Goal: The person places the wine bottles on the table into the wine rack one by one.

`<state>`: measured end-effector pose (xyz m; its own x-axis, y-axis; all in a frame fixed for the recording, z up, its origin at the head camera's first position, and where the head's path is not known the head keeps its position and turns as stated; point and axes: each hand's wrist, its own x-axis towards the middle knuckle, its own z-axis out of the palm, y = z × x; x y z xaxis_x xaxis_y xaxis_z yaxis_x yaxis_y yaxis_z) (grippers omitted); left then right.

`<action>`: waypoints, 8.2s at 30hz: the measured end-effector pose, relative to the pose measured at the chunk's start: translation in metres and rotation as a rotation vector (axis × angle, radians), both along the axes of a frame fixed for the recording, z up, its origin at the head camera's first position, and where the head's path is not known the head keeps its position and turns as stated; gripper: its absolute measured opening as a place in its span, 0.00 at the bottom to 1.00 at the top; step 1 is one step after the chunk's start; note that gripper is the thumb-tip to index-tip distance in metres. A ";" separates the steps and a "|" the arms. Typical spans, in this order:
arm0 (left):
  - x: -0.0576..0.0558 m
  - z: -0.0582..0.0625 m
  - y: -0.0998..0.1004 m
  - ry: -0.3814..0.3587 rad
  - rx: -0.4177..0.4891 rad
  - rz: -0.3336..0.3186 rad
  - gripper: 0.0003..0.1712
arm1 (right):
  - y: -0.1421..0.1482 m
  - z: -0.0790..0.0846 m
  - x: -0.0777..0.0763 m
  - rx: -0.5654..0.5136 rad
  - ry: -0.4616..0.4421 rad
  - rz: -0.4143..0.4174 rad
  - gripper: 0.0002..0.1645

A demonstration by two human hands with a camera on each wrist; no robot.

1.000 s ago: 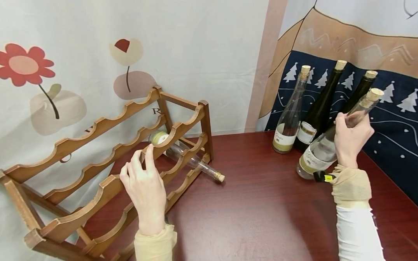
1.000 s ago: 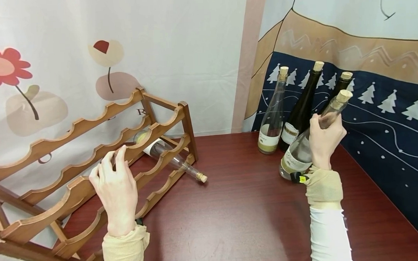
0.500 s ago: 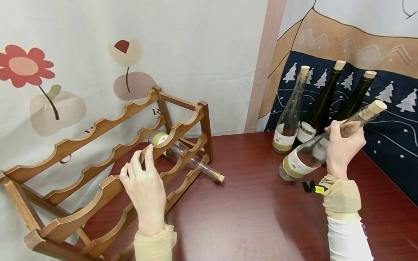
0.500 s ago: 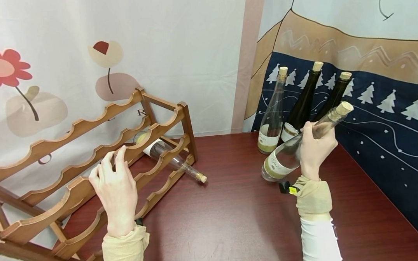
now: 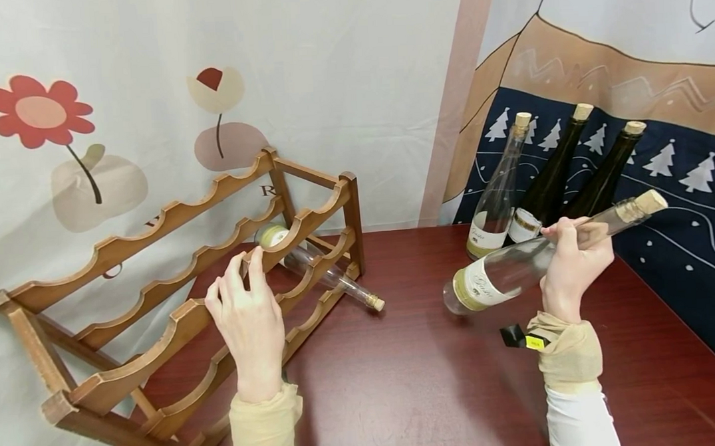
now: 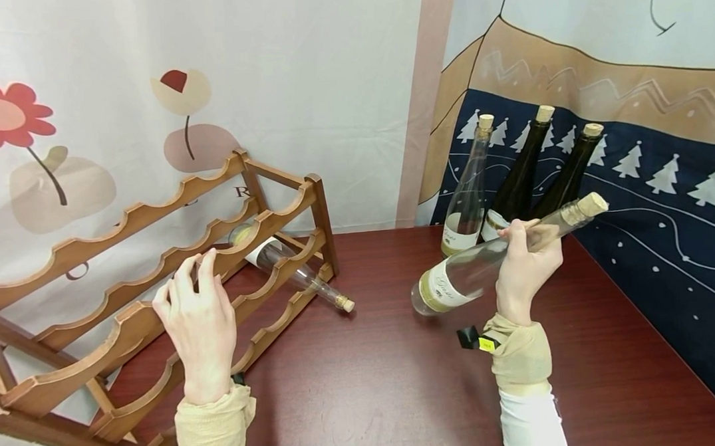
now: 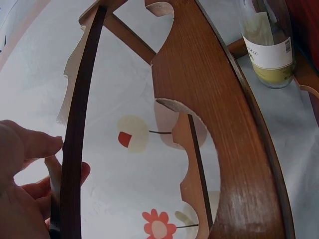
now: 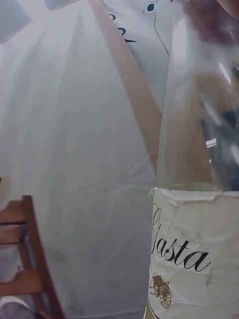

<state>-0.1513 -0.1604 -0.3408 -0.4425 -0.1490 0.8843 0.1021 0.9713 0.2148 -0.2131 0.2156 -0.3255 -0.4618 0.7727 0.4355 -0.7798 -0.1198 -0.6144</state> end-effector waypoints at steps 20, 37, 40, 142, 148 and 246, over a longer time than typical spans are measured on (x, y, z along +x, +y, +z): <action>-0.010 0.002 0.023 0.218 0.079 -0.186 0.19 | -0.028 0.006 0.019 -0.133 0.090 0.129 0.12; -0.021 -0.026 0.069 -0.022 -0.024 -0.559 0.30 | -0.046 0.005 0.026 -0.184 0.128 0.244 0.09; -0.020 -0.030 0.078 -0.068 -0.049 -0.608 0.37 | -0.050 0.005 0.028 -0.198 0.134 0.279 0.08; -0.012 -0.028 0.094 -0.100 -0.191 -0.486 0.48 | -0.035 0.006 0.044 0.544 -0.434 0.775 0.11; -0.013 -0.028 0.090 -0.076 -0.241 -0.428 0.45 | -0.019 0.009 0.044 0.865 -0.608 0.689 0.13; -0.004 -0.007 0.059 -0.036 -0.259 -0.353 0.22 | -0.031 -0.026 0.017 1.960 -0.565 0.086 0.15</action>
<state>-0.1555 -0.1019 -0.3479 -0.4581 0.2414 0.8555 0.4340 0.9007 -0.0217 -0.1957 0.1843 -0.3519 -0.8183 -0.4834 0.3111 -0.5249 0.8489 -0.0615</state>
